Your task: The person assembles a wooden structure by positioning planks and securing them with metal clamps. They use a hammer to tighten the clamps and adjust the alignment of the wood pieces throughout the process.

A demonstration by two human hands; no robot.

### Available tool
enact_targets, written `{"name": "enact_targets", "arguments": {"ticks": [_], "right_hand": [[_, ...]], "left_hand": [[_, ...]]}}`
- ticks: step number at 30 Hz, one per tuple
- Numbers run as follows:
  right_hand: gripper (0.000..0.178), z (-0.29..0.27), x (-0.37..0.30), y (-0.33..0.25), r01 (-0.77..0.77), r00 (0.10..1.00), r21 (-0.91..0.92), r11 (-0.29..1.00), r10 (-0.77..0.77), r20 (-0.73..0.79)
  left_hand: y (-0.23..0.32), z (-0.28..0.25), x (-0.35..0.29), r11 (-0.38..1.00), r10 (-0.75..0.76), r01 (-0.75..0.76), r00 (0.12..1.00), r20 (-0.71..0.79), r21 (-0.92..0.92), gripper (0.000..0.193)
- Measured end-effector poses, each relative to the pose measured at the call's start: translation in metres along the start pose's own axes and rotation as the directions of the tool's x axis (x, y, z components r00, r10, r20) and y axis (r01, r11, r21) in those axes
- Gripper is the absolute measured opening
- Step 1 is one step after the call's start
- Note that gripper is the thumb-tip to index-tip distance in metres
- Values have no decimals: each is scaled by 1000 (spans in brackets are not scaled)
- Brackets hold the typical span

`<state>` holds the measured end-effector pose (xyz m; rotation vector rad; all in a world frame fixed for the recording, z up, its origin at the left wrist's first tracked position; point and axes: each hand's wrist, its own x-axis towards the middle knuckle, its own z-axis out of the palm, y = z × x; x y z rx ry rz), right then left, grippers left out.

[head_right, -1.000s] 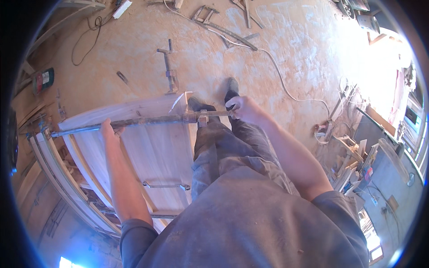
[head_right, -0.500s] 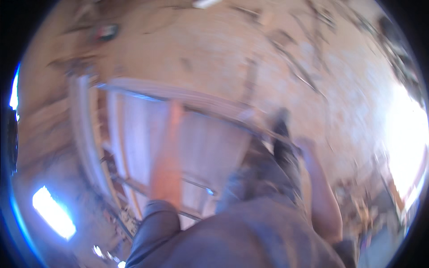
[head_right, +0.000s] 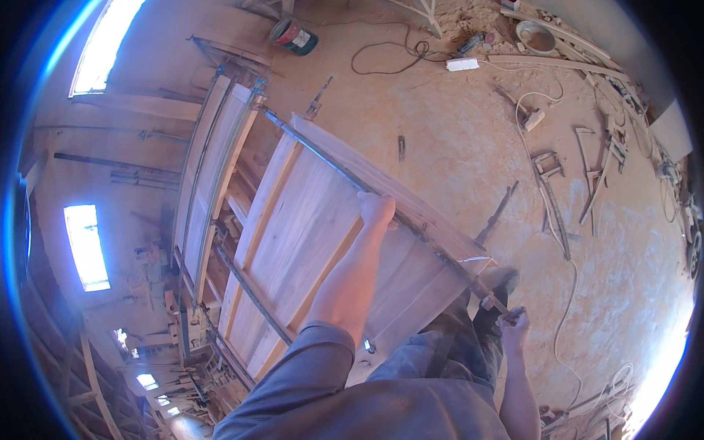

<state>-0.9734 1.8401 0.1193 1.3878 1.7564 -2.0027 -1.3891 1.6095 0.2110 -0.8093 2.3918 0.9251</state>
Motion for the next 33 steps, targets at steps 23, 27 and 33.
{"name": "enact_targets", "arguments": {"ticks": [23,27,33], "right_hand": [[29,-1,31,21,38,989,-437,899,-96,-112],[36,19,13,-35,-147,984,-530,835,69,-166],[34,8,29,-37,-272,962,-413,869,244,-120]], "left_hand": [[-58,35,76,836,356,-415,908,221,358,35],[-52,26,74,907,236,-297,946,223,298,43],[-10,8,28,988,103,-119,982,156,99,57]]}}
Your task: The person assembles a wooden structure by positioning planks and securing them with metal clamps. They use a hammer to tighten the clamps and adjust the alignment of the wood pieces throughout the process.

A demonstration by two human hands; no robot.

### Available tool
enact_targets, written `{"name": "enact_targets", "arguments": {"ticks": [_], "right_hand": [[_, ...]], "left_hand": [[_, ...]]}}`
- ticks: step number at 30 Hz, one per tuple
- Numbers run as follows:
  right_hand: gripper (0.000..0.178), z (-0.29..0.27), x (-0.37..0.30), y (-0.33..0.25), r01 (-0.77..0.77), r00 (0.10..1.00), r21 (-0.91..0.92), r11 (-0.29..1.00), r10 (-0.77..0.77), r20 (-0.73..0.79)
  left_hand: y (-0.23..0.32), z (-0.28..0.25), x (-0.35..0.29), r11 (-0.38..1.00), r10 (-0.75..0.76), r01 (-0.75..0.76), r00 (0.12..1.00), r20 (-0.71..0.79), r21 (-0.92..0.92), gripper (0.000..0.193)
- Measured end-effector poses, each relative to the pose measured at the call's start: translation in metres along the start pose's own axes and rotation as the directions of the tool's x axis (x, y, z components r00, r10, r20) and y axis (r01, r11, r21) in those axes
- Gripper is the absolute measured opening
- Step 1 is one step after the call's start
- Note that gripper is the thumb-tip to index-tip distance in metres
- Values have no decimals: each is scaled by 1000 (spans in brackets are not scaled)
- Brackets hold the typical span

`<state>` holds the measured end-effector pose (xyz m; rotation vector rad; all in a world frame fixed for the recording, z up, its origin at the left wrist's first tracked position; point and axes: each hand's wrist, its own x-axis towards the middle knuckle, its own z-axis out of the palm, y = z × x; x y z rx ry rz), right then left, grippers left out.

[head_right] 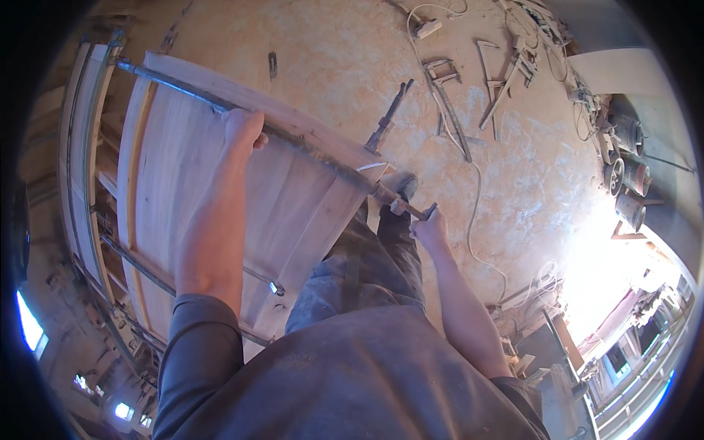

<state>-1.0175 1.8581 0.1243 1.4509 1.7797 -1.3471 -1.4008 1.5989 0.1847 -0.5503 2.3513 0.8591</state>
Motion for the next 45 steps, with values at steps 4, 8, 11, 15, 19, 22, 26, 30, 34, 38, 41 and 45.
{"name": "enact_targets", "arguments": {"ticks": [4,8,11,15,19,22,26,30,34,38,41,45], "right_hand": [[39,3,12,5,22,998,-191,981,-32,-50],[55,17,-32,-27,280,931,-595,754,-364,-23],[36,-11,3,5,314,933,-698,644,-346,100],[25,-54,8,-23,434,900,-495,753,-386,202],[40,-58,5,2,223,968,423,878,-249,6],[47,-45,-19,38,61,980,852,520,-193,47],[35,0,-8,57,-4,996,874,485,-80,49],[30,-7,19,48,-88,996,684,724,57,67],[24,-16,29,35,-380,924,644,664,293,244],[15,-5,16,44,-324,937,861,391,261,234],[20,4,4,53,150,936,298,943,-39,-349],[37,8,-41,12,602,415,-664,443,-884,-215]], "left_hand": [[3,4,1,1000,-14,14,998,-69,-11,63],[-62,-9,40,988,37,-46,998,58,148,40],[-38,11,48,965,86,-105,992,87,240,40],[8,-3,-13,991,-84,80,996,-36,-106,87],[1,-16,-14,991,-99,97,995,-25,-89,99],[10,-18,-17,992,-106,107,994,26,-65,101],[6,-11,-11,994,-98,99,995,17,-38,100],[4,-9,-8,995,-79,81,997,21,-66,100],[-3,-5,-4,995,-82,82,997,13,-58,98],[4,-8,-12,994,-66,65,998,-1,-89,100],[5,-7,-10,987,-97,99,995,20,-127,99],[-32,24,24,1000,-16,16,984,-176,-2,96]]}}
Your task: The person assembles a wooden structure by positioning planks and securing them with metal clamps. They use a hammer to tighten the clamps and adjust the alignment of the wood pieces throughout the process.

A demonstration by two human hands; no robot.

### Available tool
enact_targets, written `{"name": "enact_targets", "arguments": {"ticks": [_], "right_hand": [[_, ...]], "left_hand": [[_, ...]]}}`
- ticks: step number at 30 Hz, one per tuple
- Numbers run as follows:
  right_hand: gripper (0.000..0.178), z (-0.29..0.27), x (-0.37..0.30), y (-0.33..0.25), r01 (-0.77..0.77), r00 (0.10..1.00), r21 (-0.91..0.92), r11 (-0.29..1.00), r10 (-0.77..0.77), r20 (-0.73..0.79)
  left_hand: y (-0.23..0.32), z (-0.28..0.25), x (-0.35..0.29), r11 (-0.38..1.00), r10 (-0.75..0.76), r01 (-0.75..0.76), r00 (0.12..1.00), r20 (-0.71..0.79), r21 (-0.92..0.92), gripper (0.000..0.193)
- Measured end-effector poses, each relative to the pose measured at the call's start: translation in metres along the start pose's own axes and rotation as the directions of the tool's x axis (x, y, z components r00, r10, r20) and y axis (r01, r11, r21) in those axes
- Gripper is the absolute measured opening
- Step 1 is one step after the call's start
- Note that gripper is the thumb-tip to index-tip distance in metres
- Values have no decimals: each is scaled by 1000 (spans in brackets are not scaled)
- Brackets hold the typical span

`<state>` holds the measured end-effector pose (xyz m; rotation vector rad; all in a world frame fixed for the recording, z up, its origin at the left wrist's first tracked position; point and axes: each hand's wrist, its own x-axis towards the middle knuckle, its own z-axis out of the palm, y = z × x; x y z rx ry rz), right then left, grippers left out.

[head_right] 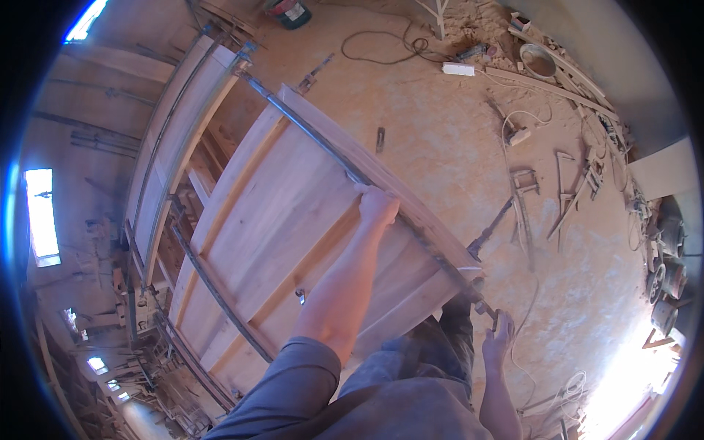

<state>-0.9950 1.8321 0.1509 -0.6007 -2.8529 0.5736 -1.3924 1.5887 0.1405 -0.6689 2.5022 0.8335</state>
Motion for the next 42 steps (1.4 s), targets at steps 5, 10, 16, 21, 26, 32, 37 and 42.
{"name": "enact_targets", "arguments": {"ticks": [5,10,16,21,26,32,37,42], "right_hand": [[18,27,-8,68,-279,928,216,936,205,311],[28,19,29,115,-882,390,300,363,205,898],[33,25,23,93,-855,450,335,397,243,859],[33,9,-10,94,-649,689,295,701,378,618],[32,-17,-37,48,-382,835,257,888,213,507],[36,-73,-26,-84,-551,624,510,661,-80,777],[25,-52,-79,-97,-771,615,581,261,68,785],[16,-55,-124,-57,-801,530,591,93,570,628]], "left_hand": [[-3,41,21,998,57,-57,998,-14,16,91],[1,28,13,938,190,-247,954,232,245,96],[-100,-29,-101,878,-14,32,999,41,-477,80],[-275,-18,-172,992,-125,119,934,-334,-38,59],[-352,-51,-199,946,-323,298,907,-272,-130,42],[-215,-3,-273,661,-257,331,943,211,-673,31],[-141,38,-336,857,345,85,639,688,-509,23],[-95,48,-298,758,629,-548,473,616,-353,35]]}}
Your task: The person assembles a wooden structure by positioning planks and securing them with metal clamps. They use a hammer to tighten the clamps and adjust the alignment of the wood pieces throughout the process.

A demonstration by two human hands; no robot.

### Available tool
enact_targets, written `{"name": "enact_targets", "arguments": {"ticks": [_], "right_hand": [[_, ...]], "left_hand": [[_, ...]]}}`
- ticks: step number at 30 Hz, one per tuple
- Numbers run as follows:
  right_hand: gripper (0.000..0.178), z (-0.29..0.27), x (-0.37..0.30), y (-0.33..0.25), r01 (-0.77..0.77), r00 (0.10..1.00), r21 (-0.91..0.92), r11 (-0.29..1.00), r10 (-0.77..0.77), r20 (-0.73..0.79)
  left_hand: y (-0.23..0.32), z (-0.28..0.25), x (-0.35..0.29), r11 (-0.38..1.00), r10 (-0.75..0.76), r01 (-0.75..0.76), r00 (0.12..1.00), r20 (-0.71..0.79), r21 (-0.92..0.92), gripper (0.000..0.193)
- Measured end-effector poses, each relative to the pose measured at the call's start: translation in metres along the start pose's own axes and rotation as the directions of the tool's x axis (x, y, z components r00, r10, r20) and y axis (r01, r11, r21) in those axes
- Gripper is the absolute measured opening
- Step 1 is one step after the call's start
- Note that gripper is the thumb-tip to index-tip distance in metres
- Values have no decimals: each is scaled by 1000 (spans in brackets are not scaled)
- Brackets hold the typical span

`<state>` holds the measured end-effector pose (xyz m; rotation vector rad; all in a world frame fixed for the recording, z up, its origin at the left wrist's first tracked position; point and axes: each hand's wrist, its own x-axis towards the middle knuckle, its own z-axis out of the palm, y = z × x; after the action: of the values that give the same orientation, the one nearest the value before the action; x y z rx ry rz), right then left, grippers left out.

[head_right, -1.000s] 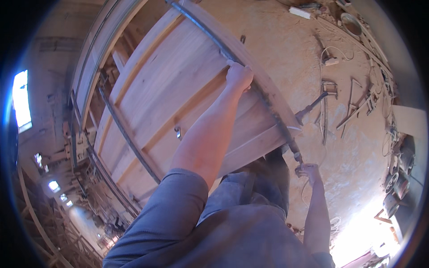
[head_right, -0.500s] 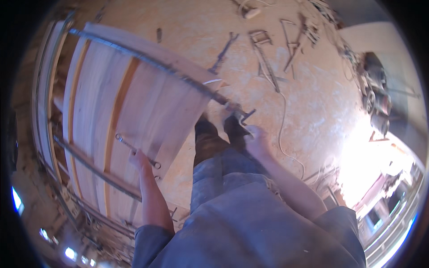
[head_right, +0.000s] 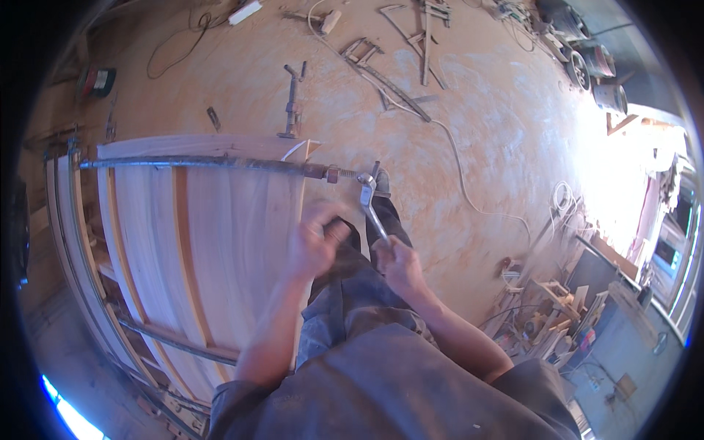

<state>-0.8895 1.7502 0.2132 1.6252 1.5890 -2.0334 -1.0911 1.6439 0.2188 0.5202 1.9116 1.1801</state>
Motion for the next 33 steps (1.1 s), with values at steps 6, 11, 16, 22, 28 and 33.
{"name": "enact_targets", "arguments": {"ticks": [6,11,16,22,28,33], "right_hand": [[24,-17,13,-9,129,886,-418,899,-294,-359],[27,-24,23,-17,-25,877,-487,873,-214,-430],[33,-29,5,-10,-67,919,-631,773,-198,-340],[39,-16,-51,-78,173,892,-759,627,-427,-150],[33,-6,-27,-166,255,777,-734,630,-585,-232],[19,-16,74,-237,326,599,-763,558,-747,-290]], "left_hand": [[-111,-124,124,779,507,-158,727,-462,606,60],[-98,-186,174,566,430,6,851,-302,824,63],[-85,-203,207,604,309,109,881,-358,790,62],[-62,-190,191,438,264,218,896,-357,872,47],[-51,-179,198,443,203,252,906,-371,860,41],[-55,-181,195,445,252,235,893,-372,864,41]]}}
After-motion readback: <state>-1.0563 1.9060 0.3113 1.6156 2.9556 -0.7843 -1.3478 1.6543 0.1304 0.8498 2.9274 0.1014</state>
